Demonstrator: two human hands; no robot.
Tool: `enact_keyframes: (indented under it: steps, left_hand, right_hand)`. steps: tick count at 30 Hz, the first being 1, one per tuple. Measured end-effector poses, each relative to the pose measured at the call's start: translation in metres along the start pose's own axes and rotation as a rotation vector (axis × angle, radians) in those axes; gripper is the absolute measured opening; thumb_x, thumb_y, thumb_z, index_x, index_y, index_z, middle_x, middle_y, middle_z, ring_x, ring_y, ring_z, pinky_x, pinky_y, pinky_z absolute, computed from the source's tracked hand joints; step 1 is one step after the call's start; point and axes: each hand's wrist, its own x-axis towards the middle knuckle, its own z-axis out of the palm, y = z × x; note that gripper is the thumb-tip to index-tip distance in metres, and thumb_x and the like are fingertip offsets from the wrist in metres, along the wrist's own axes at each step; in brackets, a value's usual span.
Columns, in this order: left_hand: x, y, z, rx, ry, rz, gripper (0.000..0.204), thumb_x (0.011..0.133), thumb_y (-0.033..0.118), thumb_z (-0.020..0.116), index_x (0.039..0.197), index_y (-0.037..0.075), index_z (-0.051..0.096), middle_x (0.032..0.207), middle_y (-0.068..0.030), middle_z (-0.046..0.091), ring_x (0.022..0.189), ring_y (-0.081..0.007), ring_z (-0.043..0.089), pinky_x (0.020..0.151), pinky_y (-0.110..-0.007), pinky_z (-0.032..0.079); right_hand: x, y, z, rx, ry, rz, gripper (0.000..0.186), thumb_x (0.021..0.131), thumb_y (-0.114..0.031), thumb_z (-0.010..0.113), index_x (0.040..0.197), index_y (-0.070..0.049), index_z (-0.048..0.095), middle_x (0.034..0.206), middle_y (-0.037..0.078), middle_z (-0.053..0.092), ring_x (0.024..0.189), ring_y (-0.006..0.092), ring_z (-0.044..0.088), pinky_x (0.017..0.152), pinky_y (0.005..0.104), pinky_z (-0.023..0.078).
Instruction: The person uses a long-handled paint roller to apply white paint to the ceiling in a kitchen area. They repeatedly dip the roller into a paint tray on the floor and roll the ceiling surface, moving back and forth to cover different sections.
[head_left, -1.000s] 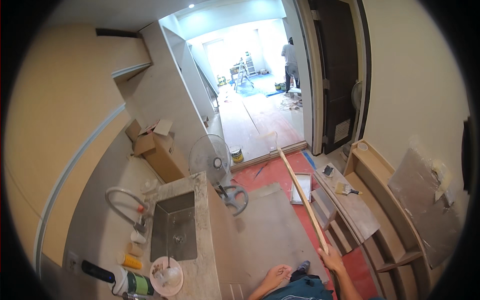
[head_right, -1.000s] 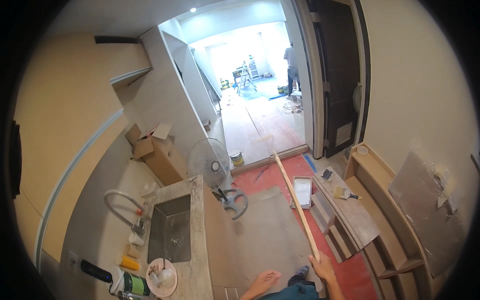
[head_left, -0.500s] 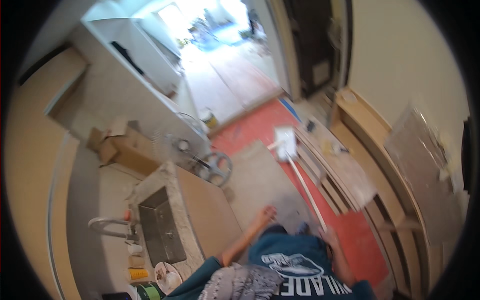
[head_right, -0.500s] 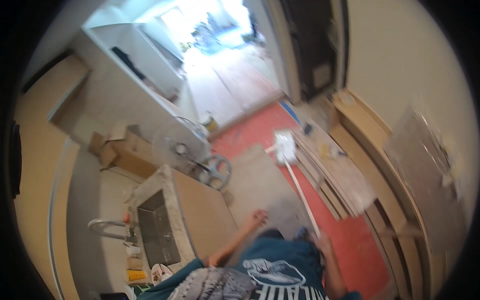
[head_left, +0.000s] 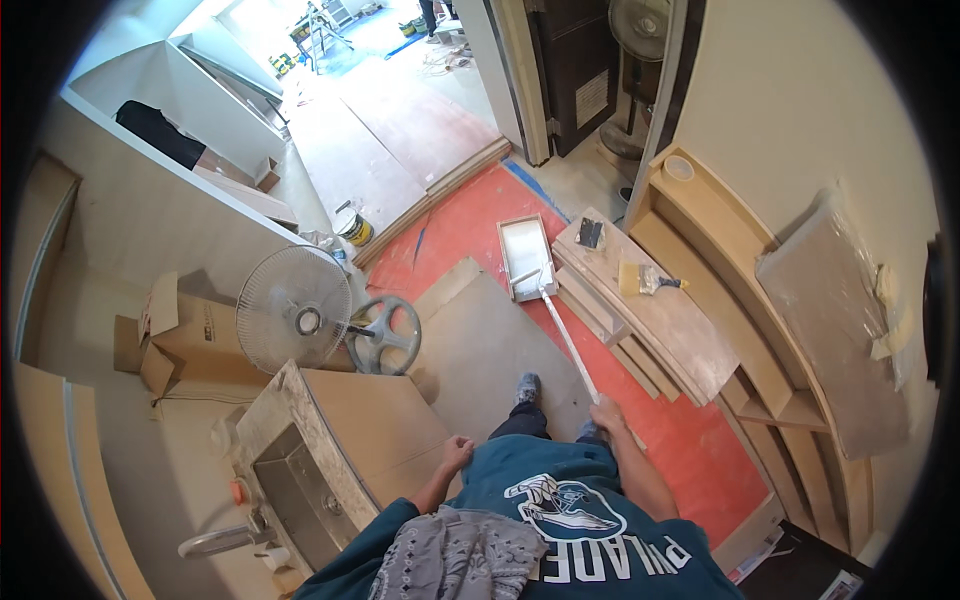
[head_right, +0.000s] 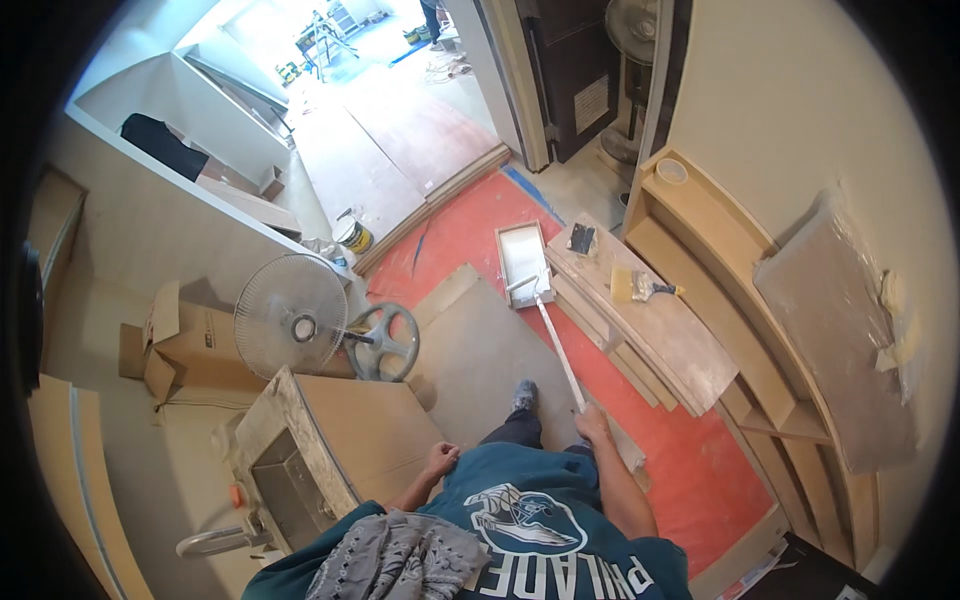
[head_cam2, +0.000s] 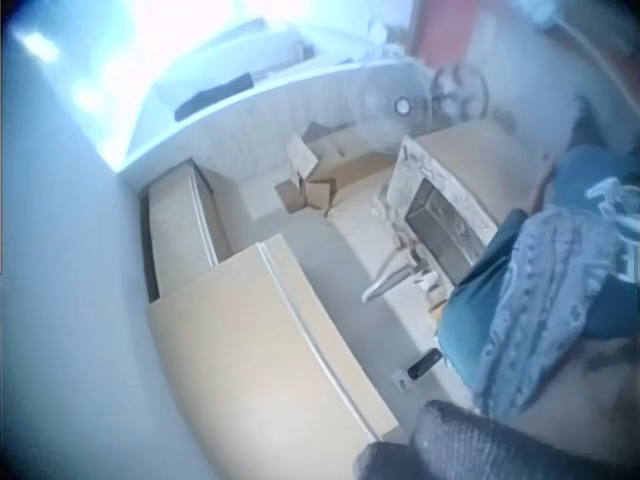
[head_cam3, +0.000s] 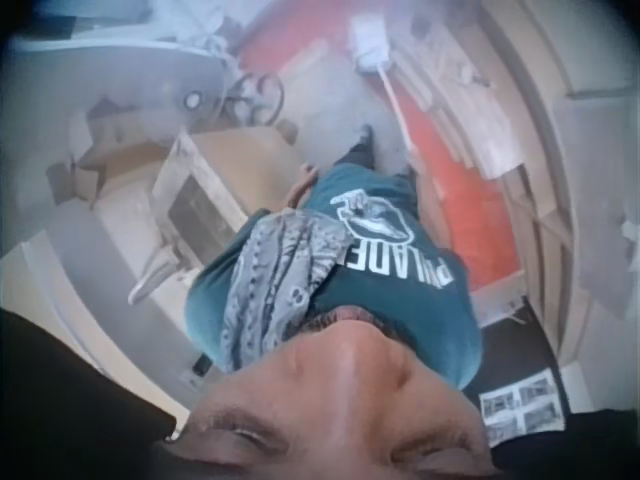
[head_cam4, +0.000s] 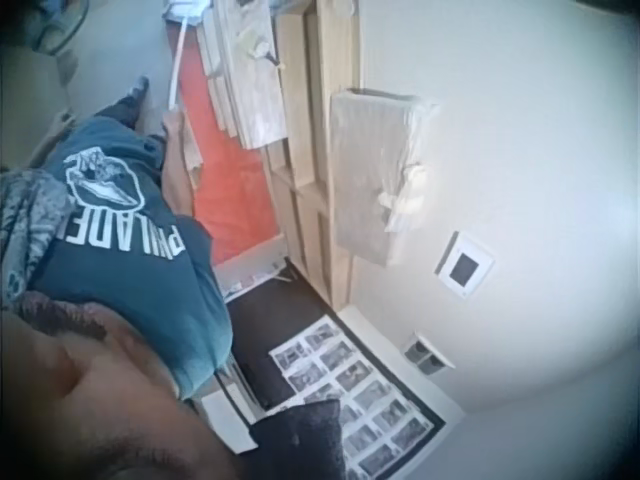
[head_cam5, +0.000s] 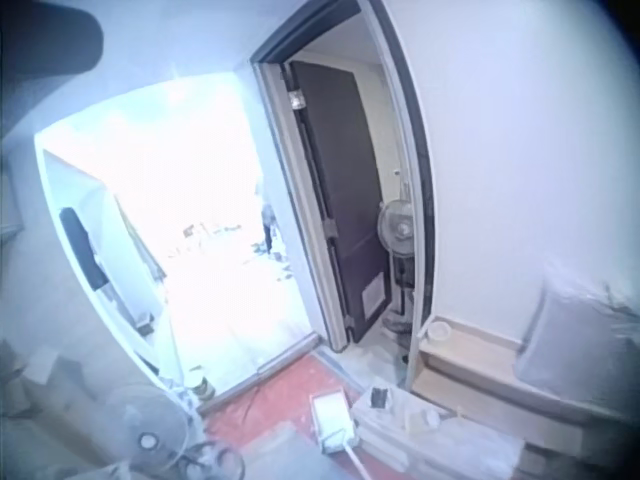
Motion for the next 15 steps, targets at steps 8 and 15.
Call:
enact_keyframes:
  steps: [8,15]
  left_hand:
    - [0.087,0.088,-0.091,-0.366,0.025,-0.140,0.028,0.099,0.023,0.058,0.113,-0.002,0.058,0.095,-0.0126,0.069,0.072,-0.0185,0.068,0.059,-0.029,0.055]
    - [0.110,0.099,-0.114,-0.494,0.082,-0.145,0.027,0.100,0.024,0.057,0.115,0.002,0.057,0.094,-0.0095,0.068,0.069,-0.0156,0.067,0.055,-0.028,0.055]
  right_hand:
    - [0.062,-0.047,0.037,0.251,-0.151,0.137,0.041,0.085,-0.011,0.050,0.123,0.003,0.053,0.069,0.021,0.064,0.056,0.0308,0.066,0.054,0.0435,0.053]
    - [-0.050,-0.005,0.023,-0.026,0.026,-0.153,0.055,0.089,-0.010,0.053,0.142,-0.002,0.039,0.107,0.027,0.068,0.101,0.0399,0.067,0.087,0.0468,0.052]
